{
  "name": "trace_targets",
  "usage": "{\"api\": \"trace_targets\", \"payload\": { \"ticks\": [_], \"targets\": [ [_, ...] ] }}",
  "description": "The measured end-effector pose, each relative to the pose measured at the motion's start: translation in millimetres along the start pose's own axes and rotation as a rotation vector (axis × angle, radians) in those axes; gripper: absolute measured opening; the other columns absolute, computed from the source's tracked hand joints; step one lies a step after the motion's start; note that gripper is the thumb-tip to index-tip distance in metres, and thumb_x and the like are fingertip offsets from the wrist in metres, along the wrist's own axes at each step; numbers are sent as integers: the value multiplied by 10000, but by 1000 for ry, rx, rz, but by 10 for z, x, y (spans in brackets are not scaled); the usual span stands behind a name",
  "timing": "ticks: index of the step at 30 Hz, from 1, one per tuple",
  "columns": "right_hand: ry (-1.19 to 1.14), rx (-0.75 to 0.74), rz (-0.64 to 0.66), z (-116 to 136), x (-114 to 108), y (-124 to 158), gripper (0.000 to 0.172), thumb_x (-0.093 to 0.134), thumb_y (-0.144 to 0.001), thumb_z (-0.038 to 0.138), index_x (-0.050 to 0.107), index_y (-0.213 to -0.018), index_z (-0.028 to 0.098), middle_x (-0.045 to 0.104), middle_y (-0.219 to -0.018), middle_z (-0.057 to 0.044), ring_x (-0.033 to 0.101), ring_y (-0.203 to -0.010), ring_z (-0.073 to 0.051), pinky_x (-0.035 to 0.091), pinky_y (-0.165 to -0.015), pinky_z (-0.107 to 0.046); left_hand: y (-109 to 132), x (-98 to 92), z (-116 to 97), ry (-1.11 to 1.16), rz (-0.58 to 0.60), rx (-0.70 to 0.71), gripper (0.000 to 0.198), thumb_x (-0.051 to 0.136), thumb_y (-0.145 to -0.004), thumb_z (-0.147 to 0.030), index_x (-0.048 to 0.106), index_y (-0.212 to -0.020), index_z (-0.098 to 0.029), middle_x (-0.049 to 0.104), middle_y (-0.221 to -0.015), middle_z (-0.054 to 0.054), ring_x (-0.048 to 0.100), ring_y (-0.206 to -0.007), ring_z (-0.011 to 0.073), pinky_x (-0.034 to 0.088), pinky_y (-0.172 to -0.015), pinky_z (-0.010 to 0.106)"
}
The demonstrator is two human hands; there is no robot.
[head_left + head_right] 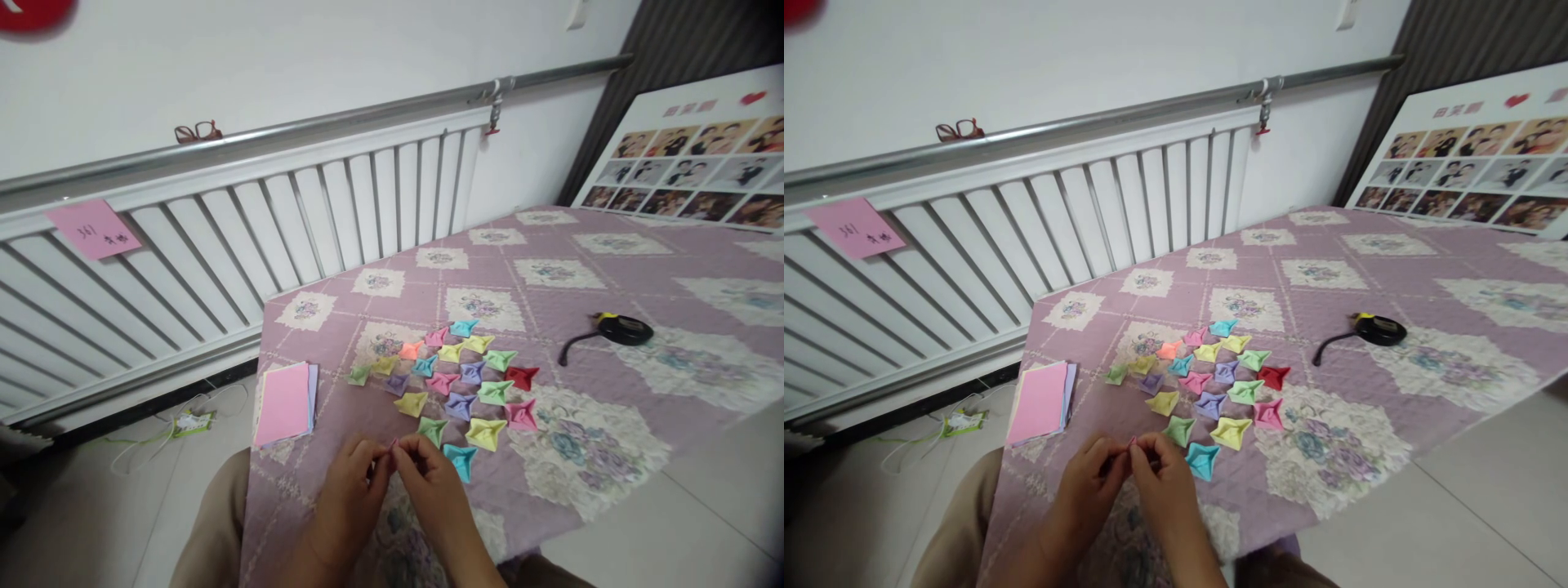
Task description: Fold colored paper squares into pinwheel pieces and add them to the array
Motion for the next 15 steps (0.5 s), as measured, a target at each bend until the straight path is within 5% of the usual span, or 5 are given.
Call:
{"api": "trace_targets", "payload": {
  "ticks": [5, 15],
  "targets": [
    [-82, 56, 60, -14, 8, -9, 243, 591, -795, 398, 573, -644, 208, 544, -619, 23, 526, -611, -151, 449, -583, -247, -18, -33, -24, 98, -7, -66, 179, 526, -866, -262, 671, -782, -199, 627, -733, 21, 564, -663, 145, 412, -605, 230],
    [48, -67, -42, 28, -50, -12, 305, 598, -797, 483, 601, -656, 213, 590, -694, -13, 561, -647, -174, 459, -575, -266, -4, 82, 54, 340, 47, -288, 186, 569, -800, -320, 658, -719, -179, 642, -679, 8, 562, -647, 153, 417, -604, 232]
  ]
}}
Point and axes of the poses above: each hand's wrist, its own y-axis away from the middle knuckle, its own x-axis out of the palm, z = x × y, the point moved 4 cm from there along -y, towards the middle knuckle
